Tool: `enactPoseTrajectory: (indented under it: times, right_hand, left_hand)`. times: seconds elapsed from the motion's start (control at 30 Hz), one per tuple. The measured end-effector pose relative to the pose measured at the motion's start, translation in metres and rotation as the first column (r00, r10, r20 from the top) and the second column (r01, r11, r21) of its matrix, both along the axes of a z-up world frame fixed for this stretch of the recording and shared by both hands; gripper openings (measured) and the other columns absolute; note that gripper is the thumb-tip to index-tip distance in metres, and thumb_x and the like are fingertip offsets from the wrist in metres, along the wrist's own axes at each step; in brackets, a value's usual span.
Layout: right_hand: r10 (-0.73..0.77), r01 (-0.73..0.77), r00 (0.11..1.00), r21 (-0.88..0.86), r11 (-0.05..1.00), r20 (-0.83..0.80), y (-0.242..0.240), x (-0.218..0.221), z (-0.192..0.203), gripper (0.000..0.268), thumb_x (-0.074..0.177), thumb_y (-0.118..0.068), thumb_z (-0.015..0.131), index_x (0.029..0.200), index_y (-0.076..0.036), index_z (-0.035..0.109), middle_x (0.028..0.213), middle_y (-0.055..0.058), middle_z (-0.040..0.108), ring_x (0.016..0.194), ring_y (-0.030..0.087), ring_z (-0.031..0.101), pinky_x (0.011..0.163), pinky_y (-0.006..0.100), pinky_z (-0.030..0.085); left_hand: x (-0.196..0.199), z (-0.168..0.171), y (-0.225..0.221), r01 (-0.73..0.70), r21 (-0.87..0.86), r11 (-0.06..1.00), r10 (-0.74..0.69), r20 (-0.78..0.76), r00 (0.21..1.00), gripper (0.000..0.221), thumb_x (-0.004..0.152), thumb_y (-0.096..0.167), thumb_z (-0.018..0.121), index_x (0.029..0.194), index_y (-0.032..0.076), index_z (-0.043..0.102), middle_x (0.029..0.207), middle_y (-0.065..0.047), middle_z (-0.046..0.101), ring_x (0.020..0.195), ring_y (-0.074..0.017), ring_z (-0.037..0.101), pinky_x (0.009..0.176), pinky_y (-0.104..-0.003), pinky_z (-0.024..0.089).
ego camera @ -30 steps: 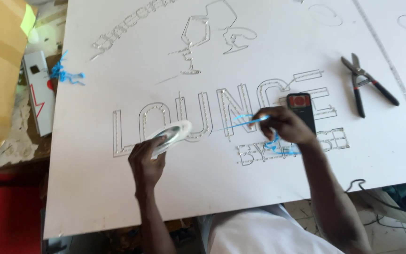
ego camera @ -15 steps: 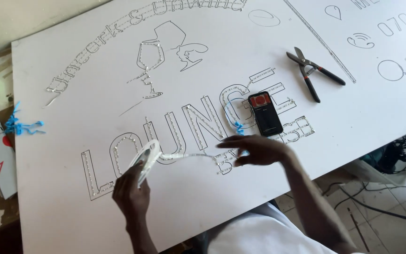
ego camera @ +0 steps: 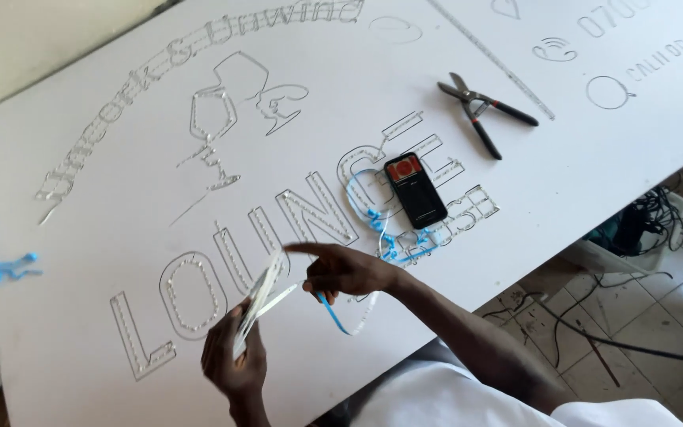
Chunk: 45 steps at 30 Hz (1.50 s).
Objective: A person is preparing LED strips for a sign by unrolling them from a reel, measuring them against a printed template on a large board, and cutting them to the required lengths using snips.
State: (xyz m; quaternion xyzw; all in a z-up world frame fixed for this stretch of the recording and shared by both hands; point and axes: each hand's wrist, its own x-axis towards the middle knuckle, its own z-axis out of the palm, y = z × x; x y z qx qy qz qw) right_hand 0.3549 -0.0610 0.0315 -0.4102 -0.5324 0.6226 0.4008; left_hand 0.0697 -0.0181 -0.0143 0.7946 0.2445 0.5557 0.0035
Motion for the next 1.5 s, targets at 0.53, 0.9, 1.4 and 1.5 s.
enactPoseTrajectory:
  times: [0.53, 0.9, 1.4, 1.5]
  right_hand:
    - [-0.404, 0.584, 0.729, 0.192, 0.789, -0.553, -0.046, 0.15, -0.032, 0.014, 0.107, -0.017, 0.079, 0.107, -0.003, 0.075, 0.092, 0.02, 0.076, 0.078, 0.026, 0.074, 0.068, 0.034, 0.061]
    - [-0.238, 0.106, 0.929, 0.411, 0.905, 0.285, -0.008, 0.033, -0.011, 0.076, 0.097, -0.019, 0.087, 0.166, -0.005, 0.059, 0.165, 0.03, 0.057, 0.149, 0.05, 0.058, 0.118, 0.063, 0.052]
    - [-0.274, 0.42, 0.808, 0.184, 0.889, -0.523, -0.046, 0.106, 0.008, 0.027, 0.127, -0.034, 0.058, 0.119, -0.02, 0.08, 0.104, -0.004, 0.081, 0.132, 0.023, 0.078, 0.121, 0.039, 0.066]
    - [-0.498, 0.626, 0.775, 0.367, 0.688, -0.388, -0.019, 0.233, -0.08, 0.043, 0.135, -0.051, 0.044, 0.109, -0.022, 0.064, 0.11, 0.009, 0.073, 0.166, 0.031, 0.073, 0.132, 0.04, 0.074]
  left_hand:
    - [-0.077, -0.034, 0.046, -0.505, 0.044, 0.862, 0.506, -0.137, 0.852, 0.02, 0.114, -0.012, 0.096, 0.122, 0.003, 0.086, 0.121, -0.009, 0.089, 0.11, -0.029, 0.084, 0.093, -0.042, 0.058]
    - [0.017, -0.045, 0.039, -0.021, -0.034, 0.999, 0.023, 0.055, 0.998, 0.02, 0.109, 0.016, 0.072, 0.124, 0.01, 0.083, 0.122, -0.011, 0.085, 0.109, -0.0391, 0.081, 0.098, -0.05, 0.062]
    - [-0.002, -0.022, 0.026, -0.361, 0.04, 0.932, 0.362, -0.039, 0.931, 0.031, 0.096, -0.002, 0.08, 0.116, 0.021, 0.083, 0.115, 0.002, 0.087, 0.101, -0.0208, 0.084, 0.086, -0.034, 0.065]
    - [-0.027, -0.011, 0.025, -0.432, 0.073, 0.899, 0.437, -0.068, 0.897, 0.029, 0.097, -0.004, 0.081, 0.116, 0.018, 0.083, 0.113, -0.001, 0.087, 0.1, -0.0227, 0.084, 0.086, -0.035, 0.064]
